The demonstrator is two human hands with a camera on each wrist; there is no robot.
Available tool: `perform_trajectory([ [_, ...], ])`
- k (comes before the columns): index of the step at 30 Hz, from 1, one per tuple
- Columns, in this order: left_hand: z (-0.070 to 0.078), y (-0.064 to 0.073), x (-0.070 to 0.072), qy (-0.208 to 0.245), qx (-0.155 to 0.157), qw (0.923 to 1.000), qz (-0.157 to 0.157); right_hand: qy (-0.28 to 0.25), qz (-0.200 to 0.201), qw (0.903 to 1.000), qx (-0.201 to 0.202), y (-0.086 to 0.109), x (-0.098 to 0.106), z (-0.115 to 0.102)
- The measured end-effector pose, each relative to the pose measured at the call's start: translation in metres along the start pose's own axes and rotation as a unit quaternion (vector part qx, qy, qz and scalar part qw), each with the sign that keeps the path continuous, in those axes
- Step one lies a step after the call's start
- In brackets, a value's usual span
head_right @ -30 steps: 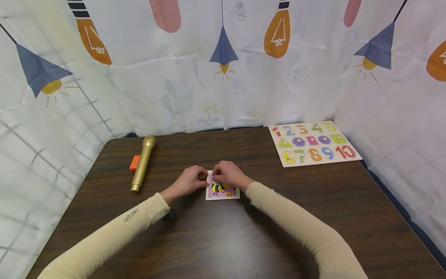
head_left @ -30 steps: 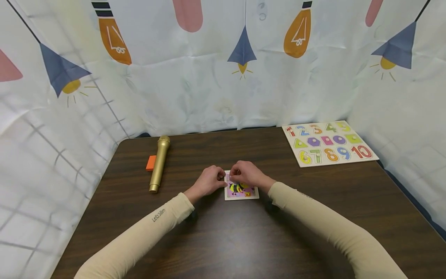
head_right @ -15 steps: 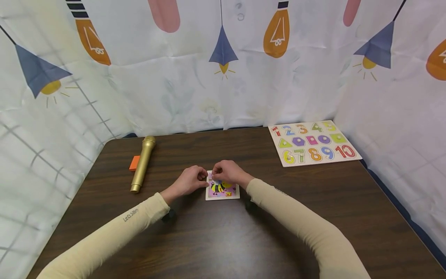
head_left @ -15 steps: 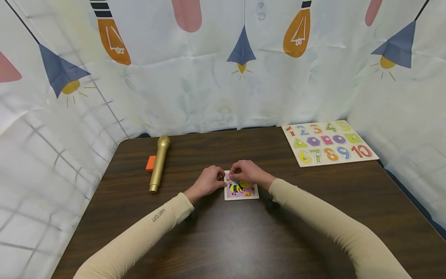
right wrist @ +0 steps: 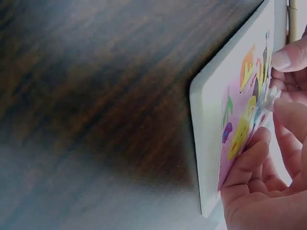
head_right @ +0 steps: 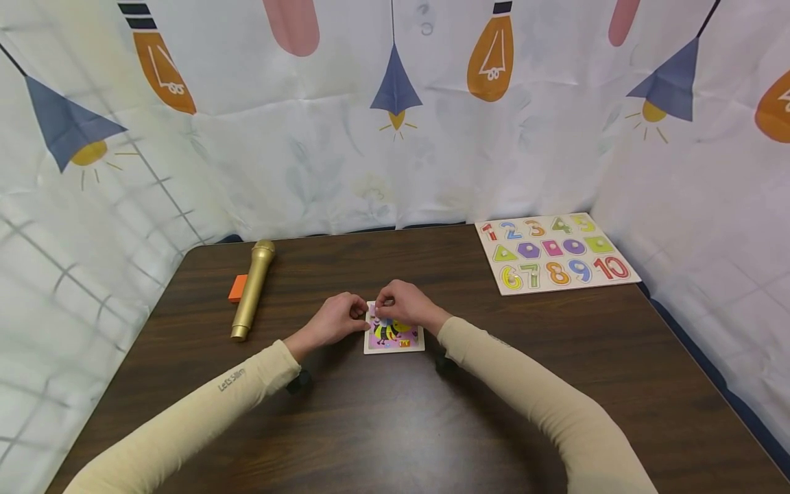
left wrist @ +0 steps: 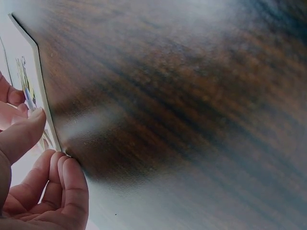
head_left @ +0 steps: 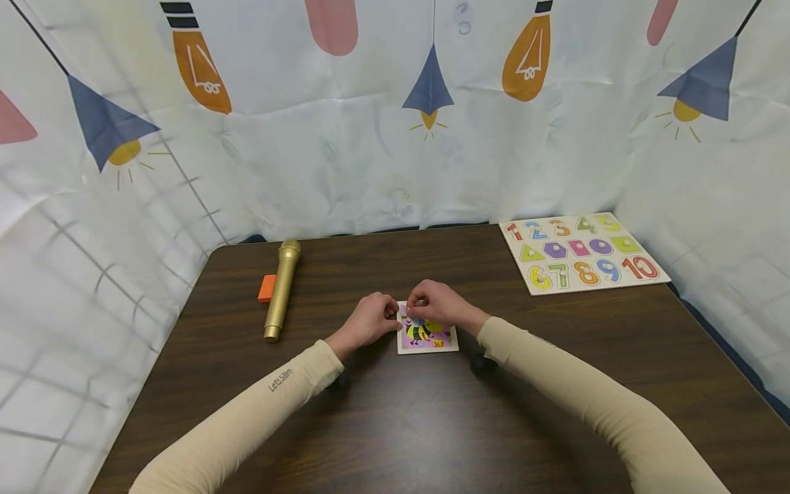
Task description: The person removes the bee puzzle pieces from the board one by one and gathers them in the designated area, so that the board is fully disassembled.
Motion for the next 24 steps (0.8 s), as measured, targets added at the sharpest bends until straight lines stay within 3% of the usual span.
perform_trajectory([
  [9, 0.0019, 0.0014, 0.0018, 0.001, -0.007, 1.0000, 0.003, -0.012, 0.005, 0.9999, 0.007, 0.0049, -0.0003, -0.0027],
  [16, 0.0019, 0.0024, 0.0019, -0.001, -0.010, 0.9999, 0.008, 0.009, -0.002, 0.9988, 0.047, 0.0047, -0.0039, -0.0039],
  [24, 0.0017, 0.0021, 0.0023, 0.004, -0.006, 1.0000, 0.006, 0.039, 0.000, 0.9982, 0.045, 0.0039, -0.0067, -0.0037],
])
Point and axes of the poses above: each hand's wrist, its own y-axis away from the middle knuckle, its own x-axis out of the back of the hand, z = x × y, the point moved 3 cm from there along -y, towards the middle knuckle, and after that the axes turned 3 degrees about -y, right-handed, at the moved point
